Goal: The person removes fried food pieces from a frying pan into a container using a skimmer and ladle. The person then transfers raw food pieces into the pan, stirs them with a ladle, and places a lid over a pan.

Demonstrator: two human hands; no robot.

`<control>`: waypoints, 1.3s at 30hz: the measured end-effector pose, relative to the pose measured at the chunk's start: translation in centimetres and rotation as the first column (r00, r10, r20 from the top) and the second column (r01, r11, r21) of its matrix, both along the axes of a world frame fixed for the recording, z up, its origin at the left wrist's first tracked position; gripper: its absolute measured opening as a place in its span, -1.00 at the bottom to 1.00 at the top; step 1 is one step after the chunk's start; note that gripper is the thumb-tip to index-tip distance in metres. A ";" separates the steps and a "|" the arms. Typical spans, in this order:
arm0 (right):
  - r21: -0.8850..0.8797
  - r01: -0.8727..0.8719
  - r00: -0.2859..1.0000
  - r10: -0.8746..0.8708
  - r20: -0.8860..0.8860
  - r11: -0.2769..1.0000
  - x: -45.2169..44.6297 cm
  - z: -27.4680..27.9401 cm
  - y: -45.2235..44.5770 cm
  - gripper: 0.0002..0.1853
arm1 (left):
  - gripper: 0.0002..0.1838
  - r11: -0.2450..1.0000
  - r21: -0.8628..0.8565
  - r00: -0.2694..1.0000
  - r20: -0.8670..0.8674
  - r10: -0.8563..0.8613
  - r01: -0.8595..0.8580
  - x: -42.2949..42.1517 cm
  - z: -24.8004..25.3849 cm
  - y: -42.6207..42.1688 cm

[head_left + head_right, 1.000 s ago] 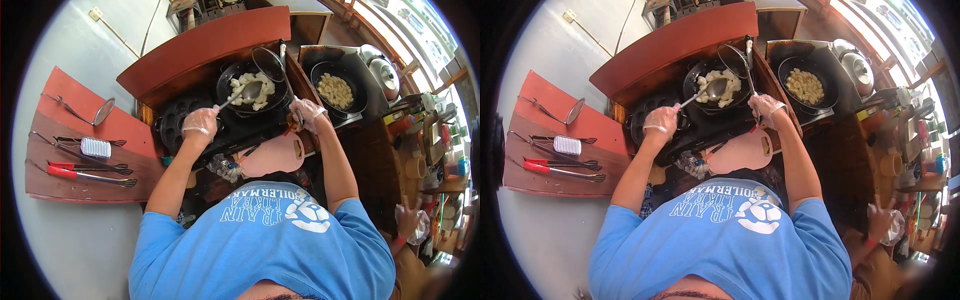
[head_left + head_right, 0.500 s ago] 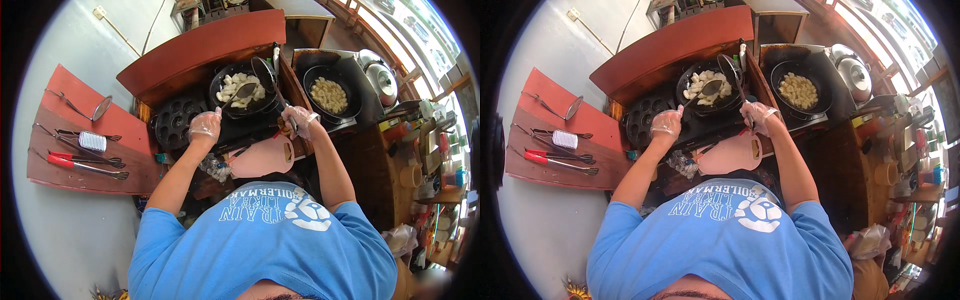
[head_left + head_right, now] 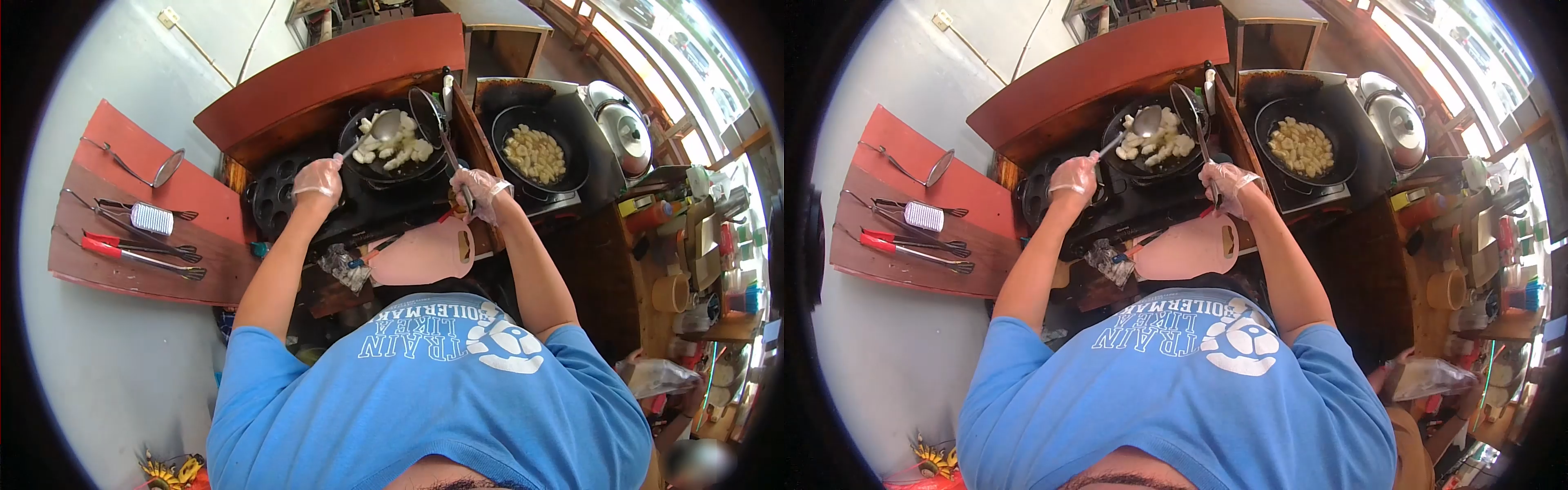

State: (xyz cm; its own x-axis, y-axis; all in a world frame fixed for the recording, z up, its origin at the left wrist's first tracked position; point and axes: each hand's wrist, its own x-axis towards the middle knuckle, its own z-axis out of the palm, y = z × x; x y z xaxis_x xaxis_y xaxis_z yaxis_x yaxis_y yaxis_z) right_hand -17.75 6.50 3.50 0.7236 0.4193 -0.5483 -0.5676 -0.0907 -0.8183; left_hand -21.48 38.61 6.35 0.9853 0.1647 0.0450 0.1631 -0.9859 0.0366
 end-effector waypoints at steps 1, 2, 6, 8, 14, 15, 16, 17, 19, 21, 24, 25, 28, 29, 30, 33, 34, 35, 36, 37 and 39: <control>-0.004 -0.009 1.000 0.009 -0.010 1.000 0.0 -0.2 -0.1 -0.81 | -0.65 0.998 0.069 0.998 0.056 0.002 -0.006 -0.7 0.6 -0.3; 0.000 -0.006 1.000 0.006 -0.011 1.000 0.0 -0.2 -0.2 -0.81 | -0.65 0.997 0.073 0.998 0.056 -0.001 -0.003 -1.6 1.1 -0.6; -0.011 -0.016 1.000 0.016 0.013 1.000 -0.1 -0.4 -0.2 -0.80 | -0.55 0.976 0.155 0.976 0.128 -0.174 0.154 -3.4 0.3 -0.7; -0.020 -0.015 1.000 0.015 0.014 1.000 0.1 -0.7 -0.5 -0.79 | -0.54 0.965 0.183 0.981 0.012 -0.192 0.187 -3.5 -0.8 -1.0; 0.013 -0.022 0.999 0.022 0.029 1.000 0.0 -1.3 -0.8 -0.80 | -0.58 0.886 0.267 0.925 -0.080 -0.371 0.379 -3.5 -3.0 -1.4; -0.005 -0.038 0.999 0.038 0.015 0.999 0.1 -1.3 -0.7 -0.81 | -0.54 0.875 0.279 0.919 -0.110 -0.380 0.395 -3.1 -3.0 -1.8; -0.022 -0.054 0.999 0.054 0.004 0.998 0.3 -1.3 -0.6 -0.81 | -0.54 0.876 0.281 0.920 -0.110 -0.376 0.392 -2.7 -3.0 -2.0; -0.019 -0.054 0.999 0.054 0.005 0.998 0.3 -1.3 -0.4 -0.81 | -0.55 0.889 0.255 0.924 -0.153 -0.351 0.380 -2.0 -3.0 -2.2; 0.011 -0.041 0.999 0.041 0.014 0.999 -0.1 -1.2 -0.3 -0.82 | -0.59 0.939 0.153 0.944 -0.173 -0.281 0.307 -0.6 -2.8 -2.0; 0.025 -0.020 1.000 0.019 0.013 0.999 -0.5 -1.0 -0.4 -0.82 | -0.68 0.967 0.088 0.961 -0.163 -0.224 0.240 0.9 -2.5 -0.8; -0.027 -0.024 0.999 0.026 0.043 0.999 -0.8 -0.7 0.3 -0.79 | -0.66 0.961 0.111 0.923 -0.325 -0.205 0.253 4.0 -2.1 2.0; -0.016 -0.019 0.999 0.019 0.041 1.000 -0.9 -0.8 0.5 -0.78 | -0.63 0.985 0.014 0.942 -0.296 -0.159 0.171 5.1 -3.6 3.1; -0.011 -0.006 0.999 0.007 0.039 1.000 -1.3 -1.0 1.0 -0.77 | -0.62 0.939 -0.317 0.929 -0.369 0.006 -0.132 5.2 -3.0 2.7; -0.021 -0.001 0.999 0.002 0.045 1.000 -1.5 -0.8 1.0 -0.76 | -0.64 0.788 -0.501 0.871 -0.483 0.088 -0.357 4.8 -2.2 2.0; -0.022 0.005 0.999 -0.004 0.045 1.000 -1.7 -0.5 1.1 -0.76 | -0.64 0.790 -0.502 0.872 -0.482 0.082 -0.352 4.6 -2.3 2.2; -0.001 0.029 0.998 -0.029 0.051 1.000 -2.3 0.5 0.8 -0.77 | -0.72 0.977 -0.185 0.992 -0.055 -0.117 0.105 3.6 -4.2 4.2; 0.005 0.026 0.999 -0.026 0.044 1.000 -2.4 0.5 0.8 -0.77 | -0.72 0.977 -0.182 0.991 -0.059 -0.123 0.111 2.1 -2.8 3.3; 0.010 0.019 0.999 -0.019 0.039 1.000 -2.5 0.6 0.8 -0.78 | -0.73 0.993 -0.047 0.993 -0.041 -0.109 0.107 0.3 0.2 1.7; 0.013 0.021 0.999 -0.022 0.039 1.000 -2.6 0.9 0.8 -0.78 | -0.71 0.991 0.089 0.995 -0.019 -0.096 0.098 -0.6 1.9 0.9; 0.018 0.018 0.999 -0.018 0.040 1.000 -2.8 1.1 0.8 -0.78 | -0.68 0.947 0.255 0.979 0.014 -0.203 0.193 -0.2 0.8 2.7; 0.025 0.020 0.999 -0.021 0.036 0.999 -3.0 1.5 0.7 -0.79 | -0.69 0.903 0.315 0.945 0.052 -0.323 0.291 -2.1 2.6 3.3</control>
